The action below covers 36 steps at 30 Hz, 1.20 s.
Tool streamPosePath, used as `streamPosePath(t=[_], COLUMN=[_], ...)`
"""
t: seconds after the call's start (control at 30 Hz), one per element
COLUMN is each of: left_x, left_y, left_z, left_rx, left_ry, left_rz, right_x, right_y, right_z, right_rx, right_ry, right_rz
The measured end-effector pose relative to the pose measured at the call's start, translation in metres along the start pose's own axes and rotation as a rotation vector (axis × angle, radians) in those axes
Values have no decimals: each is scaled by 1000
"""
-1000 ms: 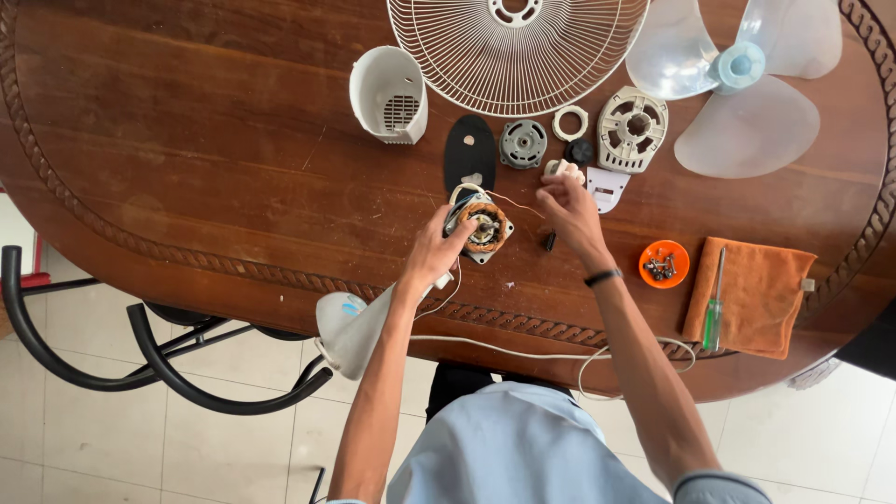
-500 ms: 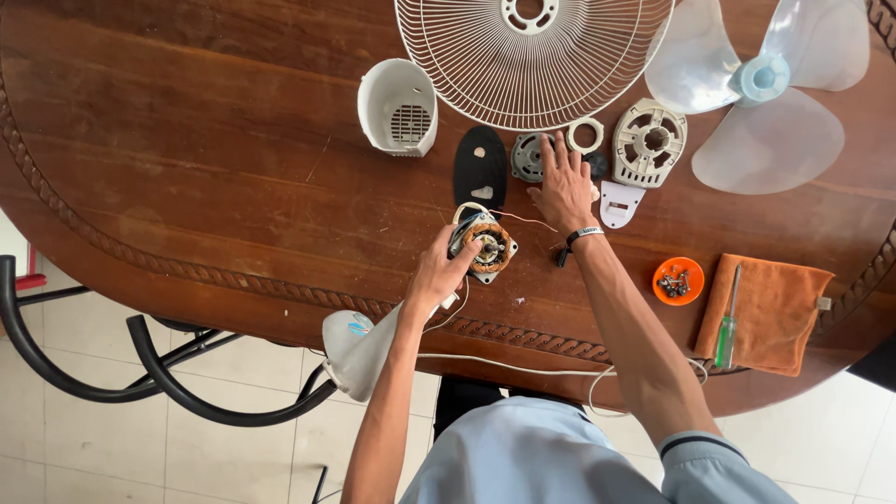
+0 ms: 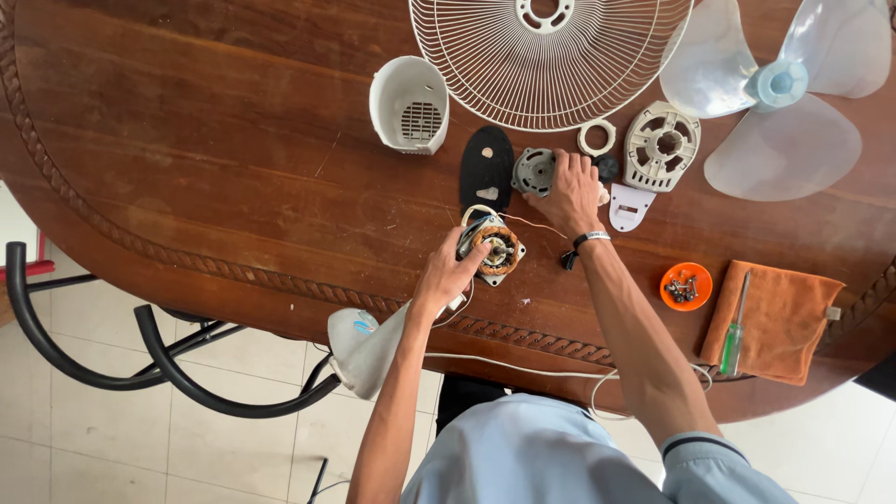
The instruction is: The person works on a disassembled electric fan motor on a wooden table. They handle the motor housing, insert and tighten screws with a screwdriver, and adjust internal components. The fan parts and tools remain on the table throughout.
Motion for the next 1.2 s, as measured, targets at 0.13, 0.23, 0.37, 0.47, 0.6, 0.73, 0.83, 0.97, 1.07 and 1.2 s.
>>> streamPosePath(t=[0.13, 0.23, 0.37, 0.47, 0.6, 0.73, 0.83, 0.97, 1.07, 1.2], left_x=[-6, -8, -6, -4, -8, -15, -29, -34, -37, -37], left_y=[11, 17, 21, 28, 40, 54, 66, 82, 94, 101], left_z=[-1, -6, -25, -43, -68, -91, -105, -123, -131, -143], left_rx=[-9, -4, 19, 33, 48, 61, 77, 170, 182, 207], left_ry=[2, -14, -15, -20, 0, -12, 58, 103, 133, 135], left_rz=[24, 8, -29, -107, -202, -143, -193, -39, -52, -111], right_x=[4, -2, -12, -23, -22, -9, -3, 1, 4, 3], right_y=[15, 31, 63, 104, 168, 221, 242, 262, 273, 282], right_z=[17, 35, 76, 114, 160, 187, 196, 202, 210, 214], right_rx=[-43, -45, -218, -286, -249, -225, -244, -230, -281, -266], right_ry=[-132, -284, -547, -607, -779, -923, -926, -810, -654, -523], right_rz=[-6, -103, -156, -234, -237, -202, -141, -102, -52, -32])
Point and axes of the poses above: each hand's wrist, its own y-axis away from the middle knuckle, its own z-axis out of the back of the hand, x = y × z, the point moved 5 cm from there along -y, towards the middle knuckle, and after that the axes turned 4 degrees about -x, right-handed, at the moved point
